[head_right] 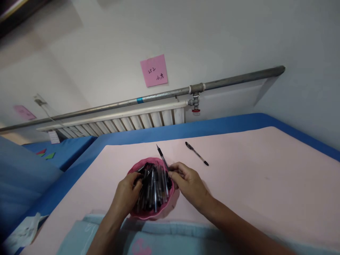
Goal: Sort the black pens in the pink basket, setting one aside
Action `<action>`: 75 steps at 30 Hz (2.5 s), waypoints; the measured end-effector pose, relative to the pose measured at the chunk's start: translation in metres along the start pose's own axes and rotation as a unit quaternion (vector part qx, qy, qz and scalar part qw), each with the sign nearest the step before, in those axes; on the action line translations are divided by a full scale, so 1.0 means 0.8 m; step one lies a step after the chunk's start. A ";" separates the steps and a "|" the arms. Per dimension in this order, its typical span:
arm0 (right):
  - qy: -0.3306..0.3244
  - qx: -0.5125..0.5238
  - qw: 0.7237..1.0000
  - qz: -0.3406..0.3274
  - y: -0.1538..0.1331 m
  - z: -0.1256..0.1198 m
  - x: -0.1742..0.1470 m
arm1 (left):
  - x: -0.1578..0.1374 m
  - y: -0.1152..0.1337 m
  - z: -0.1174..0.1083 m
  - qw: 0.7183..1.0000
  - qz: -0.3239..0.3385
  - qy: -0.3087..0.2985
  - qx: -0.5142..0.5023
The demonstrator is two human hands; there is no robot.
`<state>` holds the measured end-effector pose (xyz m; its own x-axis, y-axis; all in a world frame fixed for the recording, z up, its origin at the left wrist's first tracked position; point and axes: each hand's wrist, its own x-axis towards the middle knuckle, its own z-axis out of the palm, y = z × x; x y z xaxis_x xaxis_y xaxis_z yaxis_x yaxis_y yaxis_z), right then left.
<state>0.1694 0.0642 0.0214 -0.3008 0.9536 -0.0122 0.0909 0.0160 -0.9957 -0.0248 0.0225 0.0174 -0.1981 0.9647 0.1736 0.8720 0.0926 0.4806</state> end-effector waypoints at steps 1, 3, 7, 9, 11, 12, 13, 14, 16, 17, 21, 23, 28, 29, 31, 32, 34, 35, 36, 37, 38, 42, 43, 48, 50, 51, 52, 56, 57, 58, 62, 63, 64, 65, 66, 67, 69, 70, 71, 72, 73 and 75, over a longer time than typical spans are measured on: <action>-0.005 -0.010 1.000 -0.009 0.000 0.001 -0.001 | -0.001 0.002 0.001 1.000 -0.002 0.001 -0.010; -0.014 -0.031 0.999 -0.023 -0.001 0.004 -0.004 | -0.002 0.006 0.001 0.999 -0.007 0.000 -0.037; -0.031 -0.074 0.995 -0.055 -0.003 0.006 -0.009 | -0.003 0.003 -0.003 0.991 -0.039 -0.019 -0.129; -0.038 -0.092 0.992 -0.072 -0.004 0.006 -0.010 | -0.002 -0.003 -0.008 0.989 -0.047 -0.015 -0.142; -0.040 -0.106 0.991 -0.076 -0.003 0.006 -0.011 | 0.000 -0.009 -0.014 0.990 -0.049 -0.013 -0.129; -0.040 -0.109 0.990 -0.074 -0.003 0.006 -0.011 | 0.001 -0.013 -0.017 0.991 -0.053 -0.018 -0.122; -0.038 -0.112 0.990 -0.071 -0.002 0.006 -0.011 | 0.002 -0.015 -0.020 0.991 -0.056 -0.026 -0.115; -0.036 -0.114 0.991 -0.067 -0.001 0.006 -0.010 | 0.003 -0.017 -0.023 0.992 -0.059 -0.034 -0.108; -0.035 -0.113 0.991 -0.064 0.000 0.005 -0.010 | 0.004 -0.020 -0.026 0.993 -0.064 -0.042 -0.087; -0.036 -0.111 0.991 -0.063 0.001 0.005 -0.009 | 0.004 -0.020 -0.026 0.994 -0.067 -0.045 -0.068; -0.036 -0.109 0.991 -0.061 0.003 0.005 -0.009 | 0.002 -0.011 -0.020 0.996 -0.059 -0.070 0.021; -0.037 -0.111 0.991 -0.060 0.004 0.005 -0.008 | 0.001 -0.004 -0.015 0.994 -0.055 -0.082 0.039; -0.041 -0.116 0.990 -0.066 0.006 0.004 -0.008 | 0.000 0.000 -0.020 0.993 -0.051 -0.095 -0.049; -0.040 -0.118 0.990 -0.066 0.006 0.004 -0.008 | 0.001 -0.003 -0.024 0.991 -0.056 -0.092 -0.075; -0.039 -0.121 0.990 -0.065 0.007 0.003 -0.007 | 0.003 -0.012 -0.034 0.991 -0.080 -0.061 -0.093; -0.039 -0.122 0.990 -0.063 0.007 0.003 -0.007 | 0.004 -0.017 -0.038 0.991 -0.094 -0.036 -0.083; -0.041 -0.122 0.990 -0.060 0.007 0.002 -0.007 | 0.007 -0.025 -0.042 0.993 -0.111 0.010 -0.033; -0.042 -0.122 0.990 -0.061 0.007 0.002 -0.007 | 0.008 -0.028 -0.041 0.994 -0.107 0.024 -0.001; -0.042 -0.122 0.990 -0.061 0.007 0.002 -0.007 | 0.009 -0.029 -0.039 0.995 -0.092 0.028 0.031; -0.043 -0.122 0.990 -0.061 0.007 0.002 -0.007 | 0.009 -0.029 -0.036 0.995 -0.072 0.024 0.064; -0.042 -0.124 0.989 -0.062 0.007 0.003 -0.007 | 0.009 -0.028 -0.031 0.994 -0.053 0.015 0.096; -0.043 -0.134 0.988 -0.067 0.006 0.003 -0.007 | 0.008 -0.021 -0.012 0.978 -0.050 -0.021 0.200; -0.044 -0.136 0.987 -0.068 0.006 0.003 -0.007 | 0.007 -0.021 -0.009 0.975 -0.059 -0.028 0.212; -0.043 -0.151 0.985 -0.075 0.008 0.001 -0.007 | 0.012 -0.034 -0.013 0.978 -0.056 -0.083 0.183; -0.043 -0.158 0.984 -0.074 0.008 0.001 -0.006 | 0.016 -0.044 -0.022 0.984 -0.045 -0.101 0.141; -0.042 -0.159 0.984 -0.072 0.007 0.001 -0.006 | 0.017 -0.048 -0.026 0.986 -0.047 -0.100 0.122; -0.039 -0.158 0.984 -0.070 0.007 0.001 -0.006 | 0.017 -0.050 -0.031 0.988 -0.053 -0.094 0.107; -0.037 -0.147 0.986 -0.068 0.005 0.001 -0.007 | 0.010 -0.048 -0.045 0.991 -0.062 -0.093 0.068; -0.037 -0.145 0.986 -0.068 0.005 0.001 -0.007 | 0.008 -0.045 -0.047 0.991 -0.054 -0.106 0.063; -0.036 -0.143 0.987 -0.069 0.005 0.001 -0.007 | 0.005 -0.041 -0.048 0.989 -0.049 -0.123 0.063; -0.032 -0.139 0.987 -0.074 0.005 0.001 -0.007 | 0.000 -0.031 -0.045 0.978 -0.063 -0.165 0.112; -0.033 -0.140 0.987 -0.076 0.005 0.001 -0.007 | 0.000 -0.030 -0.043 0.976 -0.066 -0.164 0.125; -0.034 -0.141 0.986 -0.076 0.005 0.001 -0.007 | 0.000 -0.028 -0.041 0.974 -0.068 -0.163 0.139; -0.036 -0.142 0.986 -0.075 0.005 0.001 -0.006 | 0.000 -0.026 -0.039 0.972 -0.068 -0.162 0.153; -0.037 -0.143 0.986 -0.074 0.005 0.000 -0.006 | 0.000 -0.023 -0.038 0.970 -0.068 -0.162 0.170; -0.039 -0.143 0.986 -0.072 0.005 0.000 -0.006 | -0.001 -0.020 -0.037 0.966 -0.068 -0.163 0.189; -0.043 -0.142 0.986 -0.071 0.006 0.000 -0.005 | -0.004 -0.012 -0.036 0.959 -0.067 -0.158 0.227; -0.045 -0.140 0.986 -0.072 0.007 0.000 -0.005 | -0.006 -0.008 -0.035 0.955 -0.066 -0.153 0.245; -0.046 -0.138 0.986 -0.076 0.007 0.000 -0.005 | -0.008 -0.004 -0.034 0.952 -0.066 -0.148 0.261; -0.046 -0.135 0.986 -0.081 0.007 0.001 -0.005 | -0.010 -0.001 -0.033 0.949 -0.065 -0.142 0.274; -0.045 -0.131 0.987 -0.085 0.007 0.001 -0.006 | -0.012 0.002 -0.031 0.947 -0.065 -0.136 0.284; -0.039 -0.121 0.988 -0.094 0.003 0.002 -0.007 | -0.014 0.005 -0.028 0.945 -0.066 -0.125 0.295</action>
<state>0.1698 0.0582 0.0187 -0.4053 0.9012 0.1536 0.2474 0.2699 -0.9306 -0.0286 0.0064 0.0366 -0.2740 0.9567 -0.0986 0.9598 0.2654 -0.0917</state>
